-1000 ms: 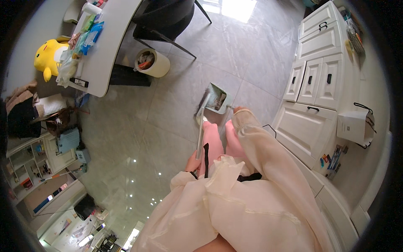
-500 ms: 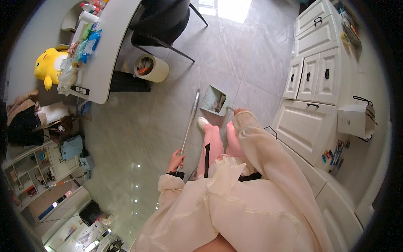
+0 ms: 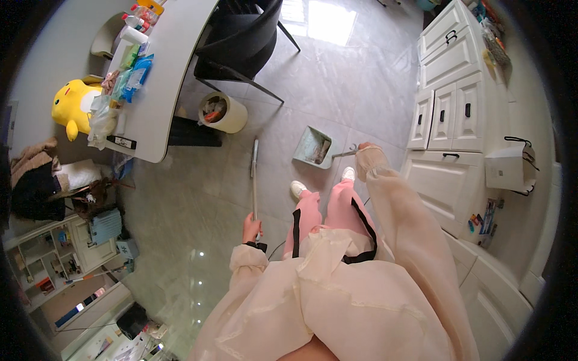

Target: Sweep the tiled floor using a broom and a dustpan.

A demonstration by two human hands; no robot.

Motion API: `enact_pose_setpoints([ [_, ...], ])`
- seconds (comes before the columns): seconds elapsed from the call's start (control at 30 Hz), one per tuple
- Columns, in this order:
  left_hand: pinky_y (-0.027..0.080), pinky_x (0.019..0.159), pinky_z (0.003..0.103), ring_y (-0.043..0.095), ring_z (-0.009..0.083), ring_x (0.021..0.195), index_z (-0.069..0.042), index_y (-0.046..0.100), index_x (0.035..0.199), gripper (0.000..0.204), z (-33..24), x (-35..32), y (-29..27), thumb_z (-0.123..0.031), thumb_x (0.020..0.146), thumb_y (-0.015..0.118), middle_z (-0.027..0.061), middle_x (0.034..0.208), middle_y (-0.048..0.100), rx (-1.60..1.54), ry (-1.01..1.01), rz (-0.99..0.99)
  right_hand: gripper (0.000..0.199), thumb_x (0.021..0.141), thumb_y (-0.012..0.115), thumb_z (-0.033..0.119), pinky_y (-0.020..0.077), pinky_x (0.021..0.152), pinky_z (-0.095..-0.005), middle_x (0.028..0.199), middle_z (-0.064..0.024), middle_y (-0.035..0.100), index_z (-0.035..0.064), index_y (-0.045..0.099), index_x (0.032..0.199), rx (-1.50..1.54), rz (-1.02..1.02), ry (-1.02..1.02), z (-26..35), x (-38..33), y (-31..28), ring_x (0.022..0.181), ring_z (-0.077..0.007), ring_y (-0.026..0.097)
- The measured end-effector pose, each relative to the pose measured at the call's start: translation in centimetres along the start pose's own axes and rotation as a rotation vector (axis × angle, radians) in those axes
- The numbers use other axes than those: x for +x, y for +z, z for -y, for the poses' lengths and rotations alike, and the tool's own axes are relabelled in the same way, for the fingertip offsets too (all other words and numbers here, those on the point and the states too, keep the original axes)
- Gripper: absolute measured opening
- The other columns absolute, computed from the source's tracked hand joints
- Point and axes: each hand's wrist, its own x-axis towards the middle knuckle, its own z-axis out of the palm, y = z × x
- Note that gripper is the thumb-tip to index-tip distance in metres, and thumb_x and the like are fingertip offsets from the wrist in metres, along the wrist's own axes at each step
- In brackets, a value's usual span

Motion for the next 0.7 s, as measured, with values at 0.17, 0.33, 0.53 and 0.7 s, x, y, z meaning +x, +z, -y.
enact_pose_setpoints([
  [0.17,0.036,0.031,0.027,0.042,0.0127,0.037,-0.004,0.032,0.122,0.057,-3.4,2.1,0.0,-0.005,0.066,0.044,0.0051,0.055,0.044,0.045,0.002,0.012,0.027,0.077,0.049,0.031,0.0445,0.064,-0.0383,0.078,-0.0122,0.058,0.0059,0.058,0.078,0.074,-0.120,0.034,-0.4,2.4,-1.5,0.076,-0.0282,0.056],
  [0.33,0.036,0.031,0.027,0.042,0.0125,0.037,-0.002,0.033,0.121,0.055,-8.0,4.8,2.1,-0.006,0.067,0.043,0.0056,0.055,0.044,0.041,0.027,-0.016,0.026,0.077,0.048,0.030,0.0446,0.064,-0.0388,0.077,-0.0124,0.058,0.0060,0.059,0.077,0.102,-0.094,0.063,-2.2,6.1,-3.0,0.076,-0.0283,0.056],
  [0.53,0.037,0.032,0.028,0.042,0.0141,0.036,-0.001,0.034,0.120,0.053,-14.6,10.4,6.7,-0.006,0.067,0.042,0.0073,0.055,0.046,0.093,0.085,-0.105,0.025,0.077,0.047,0.029,0.0447,0.064,-0.0395,0.076,-0.0127,0.058,0.0062,0.059,0.077,0.137,-0.065,0.104,-4.8,11.1,-3.7,0.076,-0.0283,0.056],
  [0.7,0.037,0.030,0.030,0.044,0.0172,0.034,-0.001,0.033,0.119,0.053,-18.9,15.5,10.3,-0.004,0.067,0.041,0.0110,0.059,0.050,0.105,0.046,-0.132,0.025,0.078,0.046,0.027,0.0447,0.065,-0.0398,0.077,-0.0128,0.058,0.0058,0.058,0.078,0.156,0.029,0.108,-5.2,14.6,-6.4,0.076,-0.0283,0.056],
])
